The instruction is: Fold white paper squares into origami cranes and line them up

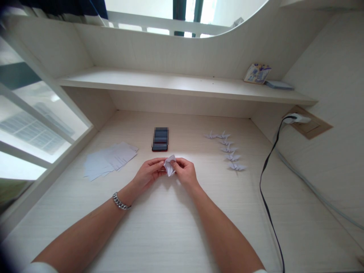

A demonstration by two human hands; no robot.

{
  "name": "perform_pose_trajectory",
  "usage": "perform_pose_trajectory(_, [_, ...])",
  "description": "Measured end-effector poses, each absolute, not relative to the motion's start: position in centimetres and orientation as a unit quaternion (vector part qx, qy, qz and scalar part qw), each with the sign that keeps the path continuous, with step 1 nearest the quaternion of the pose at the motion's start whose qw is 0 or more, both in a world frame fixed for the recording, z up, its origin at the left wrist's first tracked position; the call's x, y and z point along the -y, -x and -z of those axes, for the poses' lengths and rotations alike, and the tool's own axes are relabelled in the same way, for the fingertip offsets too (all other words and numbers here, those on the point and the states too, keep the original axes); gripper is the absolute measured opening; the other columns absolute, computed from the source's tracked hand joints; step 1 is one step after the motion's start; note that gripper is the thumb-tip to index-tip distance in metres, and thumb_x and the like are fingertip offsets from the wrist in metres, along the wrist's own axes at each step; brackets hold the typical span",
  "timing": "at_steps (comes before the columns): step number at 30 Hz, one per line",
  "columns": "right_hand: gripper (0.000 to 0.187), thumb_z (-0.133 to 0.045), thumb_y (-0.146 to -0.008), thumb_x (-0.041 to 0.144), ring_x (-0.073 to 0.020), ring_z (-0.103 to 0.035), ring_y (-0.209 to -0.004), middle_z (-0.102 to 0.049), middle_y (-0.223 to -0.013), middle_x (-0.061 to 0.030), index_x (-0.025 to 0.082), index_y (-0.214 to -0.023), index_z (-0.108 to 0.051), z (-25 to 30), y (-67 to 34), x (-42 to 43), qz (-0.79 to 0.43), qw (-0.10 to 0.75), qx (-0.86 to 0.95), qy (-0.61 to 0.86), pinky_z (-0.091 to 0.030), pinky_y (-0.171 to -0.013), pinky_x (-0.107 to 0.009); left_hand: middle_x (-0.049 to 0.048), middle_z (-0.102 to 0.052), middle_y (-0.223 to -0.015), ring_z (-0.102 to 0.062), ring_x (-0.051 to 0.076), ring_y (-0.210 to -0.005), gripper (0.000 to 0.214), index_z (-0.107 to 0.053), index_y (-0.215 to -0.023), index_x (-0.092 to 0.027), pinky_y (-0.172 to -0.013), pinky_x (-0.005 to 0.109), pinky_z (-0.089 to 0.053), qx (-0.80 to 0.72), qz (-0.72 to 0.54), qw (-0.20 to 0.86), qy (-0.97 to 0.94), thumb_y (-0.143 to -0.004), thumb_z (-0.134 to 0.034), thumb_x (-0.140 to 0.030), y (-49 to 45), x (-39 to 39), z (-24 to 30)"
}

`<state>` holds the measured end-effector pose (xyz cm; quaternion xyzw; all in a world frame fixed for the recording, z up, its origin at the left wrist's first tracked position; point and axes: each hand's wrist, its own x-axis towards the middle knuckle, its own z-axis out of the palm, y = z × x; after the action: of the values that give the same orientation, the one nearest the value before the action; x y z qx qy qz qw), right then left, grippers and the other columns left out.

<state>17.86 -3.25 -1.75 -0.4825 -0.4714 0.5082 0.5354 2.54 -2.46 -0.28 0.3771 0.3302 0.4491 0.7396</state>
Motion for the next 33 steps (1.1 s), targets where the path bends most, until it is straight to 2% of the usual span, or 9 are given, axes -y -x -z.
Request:
perform_pose_trajectory(6, [0.028,-0.06,-0.076,0.042,-0.0153,-0.055,-0.061,-0.064,-0.072,-0.0043,0.016,-0.085,-0.067,2.0,-17.6,3.5,-0.463,0.518,0.525,0.491,-0.042,-0.055,-0.025,0.007,-0.068,-0.087,-0.061,0.018,-0.079,0.025,-0.069,-0.091,-0.014,-0.074,0.032,-0.049,-0.372,-0.461,0.687,-0.422,-0.067,-0.066,-0.017,-3.0,2.3,1.1])
perform_pose_trajectory(25, [0.026,-0.058,-0.076,0.041,-0.015,-0.053,-0.062,-0.064,-0.07,-0.0038,0.016,-0.08,-0.066,0.9,-17.1,4.1,-0.37,0.49,0.572,0.543,-0.041,-0.056,-0.026,0.0064,-0.065,-0.08,-0.058,0.015,-0.073,0.026,-0.066,-0.084,-0.011,-0.071,0.029,-0.047,-0.357,-0.461,0.706,-0.403,-0.069,-0.07,-0.032,-2.8,2.4,0.9])
perform_pose_trajectory(33, [0.021,-0.061,-0.074,0.036,-0.014,-0.052,-0.06,-0.062,-0.069,-0.003,0.016,-0.077,-0.066,0.8,-17.3,4.1,-0.372,0.495,0.571,0.539,-0.041,-0.054,-0.025,0.0059,-0.066,-0.081,-0.059,0.015,-0.075,0.024,-0.067,-0.082,-0.012,-0.073,0.03,-0.046,-0.341,-0.452,0.717,-0.408,-0.067,-0.071,-0.03,-2.6,2.4,0.9])
